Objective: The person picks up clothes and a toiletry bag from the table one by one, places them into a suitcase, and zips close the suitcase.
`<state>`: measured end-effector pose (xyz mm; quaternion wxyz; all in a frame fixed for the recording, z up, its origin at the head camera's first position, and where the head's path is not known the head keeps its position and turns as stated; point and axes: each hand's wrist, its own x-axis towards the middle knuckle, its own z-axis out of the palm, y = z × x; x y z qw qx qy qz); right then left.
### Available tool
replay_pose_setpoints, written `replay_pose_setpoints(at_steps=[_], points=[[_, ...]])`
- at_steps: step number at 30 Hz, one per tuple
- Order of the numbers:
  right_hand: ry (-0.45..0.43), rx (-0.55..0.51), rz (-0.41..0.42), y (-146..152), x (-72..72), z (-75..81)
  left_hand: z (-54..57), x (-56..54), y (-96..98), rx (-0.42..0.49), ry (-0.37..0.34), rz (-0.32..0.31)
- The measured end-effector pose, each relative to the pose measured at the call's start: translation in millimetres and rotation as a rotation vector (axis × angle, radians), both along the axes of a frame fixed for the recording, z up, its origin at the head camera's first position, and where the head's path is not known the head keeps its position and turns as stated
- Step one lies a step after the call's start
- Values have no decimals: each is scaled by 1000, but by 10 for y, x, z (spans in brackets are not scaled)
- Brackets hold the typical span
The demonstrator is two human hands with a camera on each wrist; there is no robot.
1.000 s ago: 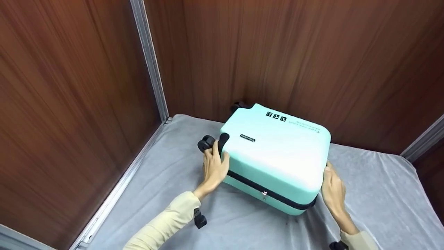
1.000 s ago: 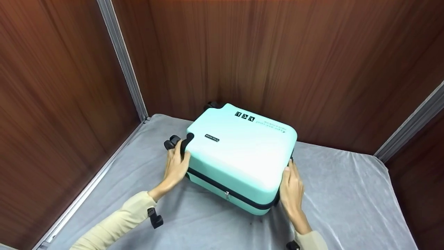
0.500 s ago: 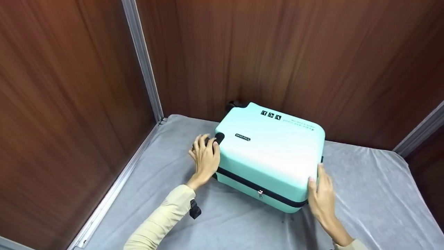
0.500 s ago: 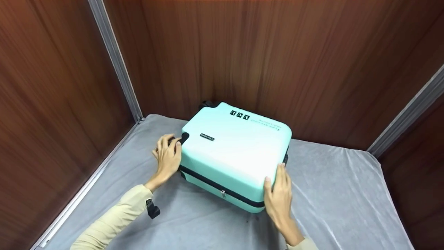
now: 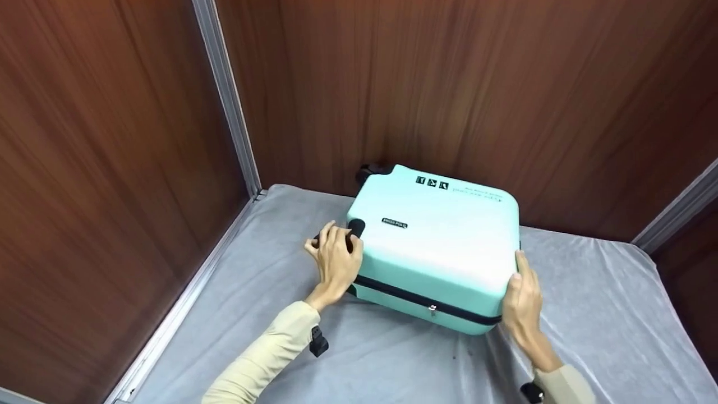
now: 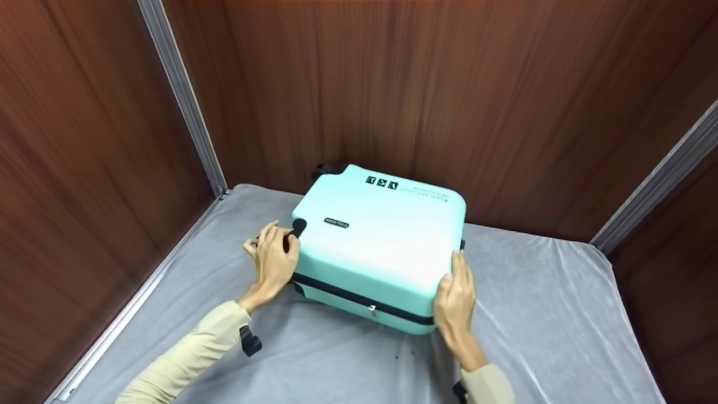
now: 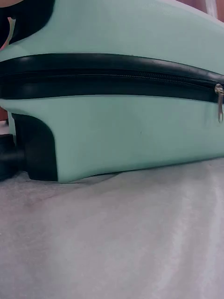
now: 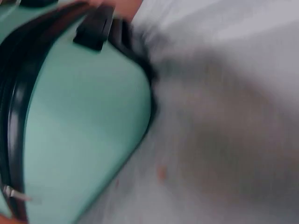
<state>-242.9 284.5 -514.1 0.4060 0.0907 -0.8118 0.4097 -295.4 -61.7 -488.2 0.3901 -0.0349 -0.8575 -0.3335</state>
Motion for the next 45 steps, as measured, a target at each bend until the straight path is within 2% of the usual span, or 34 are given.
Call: replay_pose_setpoints(at_steps=[3,5,11,17,24,29,32,35,38,42,45], points=[[-34,40,10,122,-76,42,8,34,-22,-32,35,-21],[-59,61,-14,152,-68,65,15,30,-47,-44,47,-29],[-129,89,-177,59,129,106,46,-26,-130,-19,5,-42],[-175,115,-191,-74,213,97,40,-46,-147,-39,-26,-24],[-202,106,-219,-32,57,158,42,-7,-63,-49,17,-23],[-208,67,-190,106,-150,211,69,96,-29,-120,72,-45],[-234,54,-168,175,-194,230,98,154,-23,-153,57,-65],[-264,60,-175,186,-149,253,148,163,-25,-156,-1,-87],[-293,67,-207,137,-44,257,184,126,-41,-141,-55,-108],[-333,72,-207,44,97,218,176,101,-72,-127,-86,-128],[-342,78,-185,9,138,186,138,125,-76,-125,-88,-140]])
